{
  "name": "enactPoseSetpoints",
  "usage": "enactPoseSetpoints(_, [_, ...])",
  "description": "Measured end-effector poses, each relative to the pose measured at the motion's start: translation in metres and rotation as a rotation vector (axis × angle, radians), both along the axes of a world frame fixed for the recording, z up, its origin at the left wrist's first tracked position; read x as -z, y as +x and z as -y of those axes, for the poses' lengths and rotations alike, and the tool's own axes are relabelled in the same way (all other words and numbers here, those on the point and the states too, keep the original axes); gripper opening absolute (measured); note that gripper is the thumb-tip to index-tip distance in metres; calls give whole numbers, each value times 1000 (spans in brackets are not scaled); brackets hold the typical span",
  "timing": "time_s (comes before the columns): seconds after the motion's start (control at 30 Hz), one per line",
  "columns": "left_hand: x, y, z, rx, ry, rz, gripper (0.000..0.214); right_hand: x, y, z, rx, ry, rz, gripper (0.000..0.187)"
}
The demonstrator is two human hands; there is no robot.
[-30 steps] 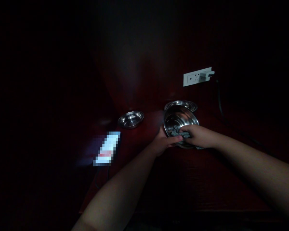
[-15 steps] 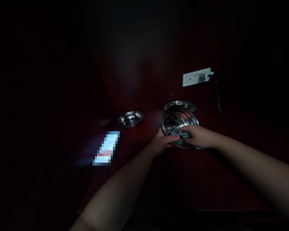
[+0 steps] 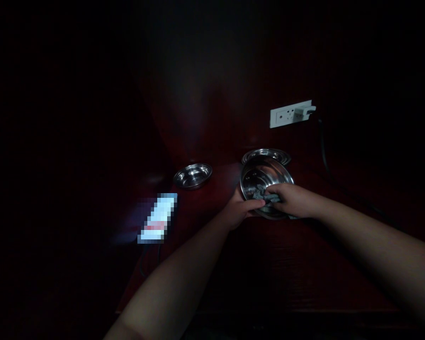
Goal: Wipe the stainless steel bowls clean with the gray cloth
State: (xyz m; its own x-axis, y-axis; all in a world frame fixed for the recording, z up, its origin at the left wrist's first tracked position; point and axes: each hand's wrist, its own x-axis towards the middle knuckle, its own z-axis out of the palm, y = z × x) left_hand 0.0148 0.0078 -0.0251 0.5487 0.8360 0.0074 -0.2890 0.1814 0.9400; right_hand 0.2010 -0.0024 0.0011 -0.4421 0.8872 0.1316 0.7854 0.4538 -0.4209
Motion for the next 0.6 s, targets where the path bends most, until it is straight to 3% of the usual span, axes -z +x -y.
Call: enactPoseSetpoints(0.6, [-1, -1, 1, 1, -18, -6, 79, 2, 2, -2, 17, 42, 11, 18])
